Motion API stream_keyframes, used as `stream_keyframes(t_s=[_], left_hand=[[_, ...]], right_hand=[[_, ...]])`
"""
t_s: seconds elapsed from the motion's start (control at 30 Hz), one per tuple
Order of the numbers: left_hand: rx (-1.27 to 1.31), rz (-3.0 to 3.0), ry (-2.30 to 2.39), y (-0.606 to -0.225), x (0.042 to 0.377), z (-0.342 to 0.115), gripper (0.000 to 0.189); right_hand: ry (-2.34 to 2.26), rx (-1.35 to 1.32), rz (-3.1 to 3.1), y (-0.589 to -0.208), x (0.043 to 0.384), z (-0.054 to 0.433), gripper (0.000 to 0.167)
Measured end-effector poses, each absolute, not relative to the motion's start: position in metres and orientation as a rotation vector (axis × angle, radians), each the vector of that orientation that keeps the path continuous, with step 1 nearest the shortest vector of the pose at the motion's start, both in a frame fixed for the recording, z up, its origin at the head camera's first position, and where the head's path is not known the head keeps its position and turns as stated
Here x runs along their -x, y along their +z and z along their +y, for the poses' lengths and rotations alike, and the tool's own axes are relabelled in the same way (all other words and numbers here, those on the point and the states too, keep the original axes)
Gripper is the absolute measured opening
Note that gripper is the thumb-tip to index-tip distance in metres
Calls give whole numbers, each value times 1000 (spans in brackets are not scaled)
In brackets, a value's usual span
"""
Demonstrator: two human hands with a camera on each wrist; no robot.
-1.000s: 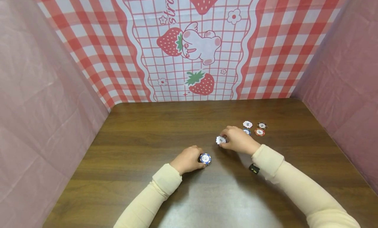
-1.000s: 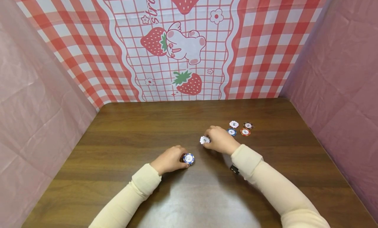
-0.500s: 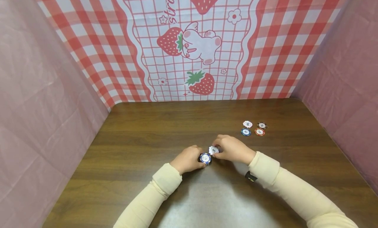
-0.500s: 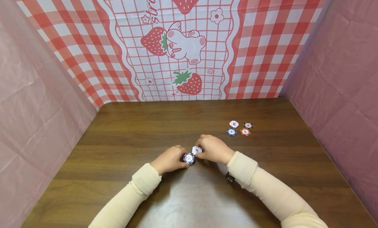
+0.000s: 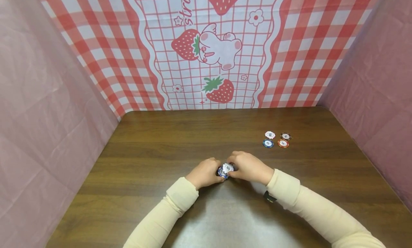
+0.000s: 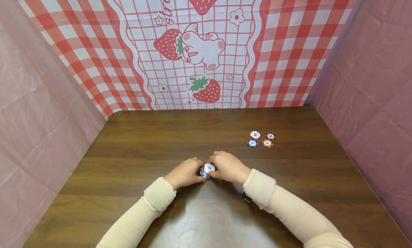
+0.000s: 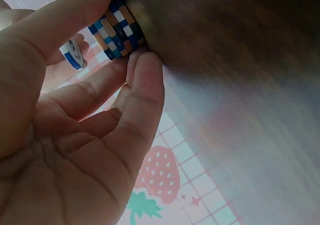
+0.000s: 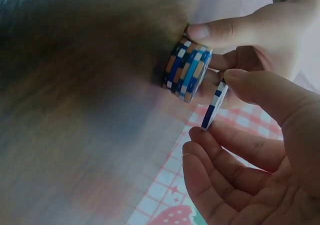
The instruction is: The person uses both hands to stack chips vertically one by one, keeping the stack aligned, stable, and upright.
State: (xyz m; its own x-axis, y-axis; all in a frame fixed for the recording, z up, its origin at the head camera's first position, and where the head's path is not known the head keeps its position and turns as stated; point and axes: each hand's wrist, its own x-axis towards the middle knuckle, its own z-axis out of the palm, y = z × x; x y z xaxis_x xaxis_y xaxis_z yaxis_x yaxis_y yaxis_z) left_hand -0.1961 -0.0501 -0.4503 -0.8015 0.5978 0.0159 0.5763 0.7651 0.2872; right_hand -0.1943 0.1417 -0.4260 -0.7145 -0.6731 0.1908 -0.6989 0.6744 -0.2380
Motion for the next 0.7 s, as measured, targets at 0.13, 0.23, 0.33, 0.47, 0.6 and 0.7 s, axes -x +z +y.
stream_keyframes(t_s=[0.13, 0.23, 0.33, 0.47, 0.6, 0.7], left_hand=[[-968, 2884, 437, -451, 196, -50, 26], [-967, 2883, 442, -451, 196, -50, 26], [-963, 2878, 447, -451, 195, -50, 27], [-964, 2872, 462, -451, 195, -51, 28], [-974, 2879, 451, -451, 195, -51, 27], [-979, 2882, 446, -451, 196, -51, 26]], right_hand=[[462, -1168, -2788, -428, 193, 139, 24], [454, -1184, -2770, -431, 194, 136, 23], [452, -1190, -2756, -434, 194, 134, 22], [468, -1184, -2767, -434, 193, 132, 20], [483, -1185, -2774, -434, 192, 130, 21], [485, -1185, -2774, -434, 191, 129, 22]])
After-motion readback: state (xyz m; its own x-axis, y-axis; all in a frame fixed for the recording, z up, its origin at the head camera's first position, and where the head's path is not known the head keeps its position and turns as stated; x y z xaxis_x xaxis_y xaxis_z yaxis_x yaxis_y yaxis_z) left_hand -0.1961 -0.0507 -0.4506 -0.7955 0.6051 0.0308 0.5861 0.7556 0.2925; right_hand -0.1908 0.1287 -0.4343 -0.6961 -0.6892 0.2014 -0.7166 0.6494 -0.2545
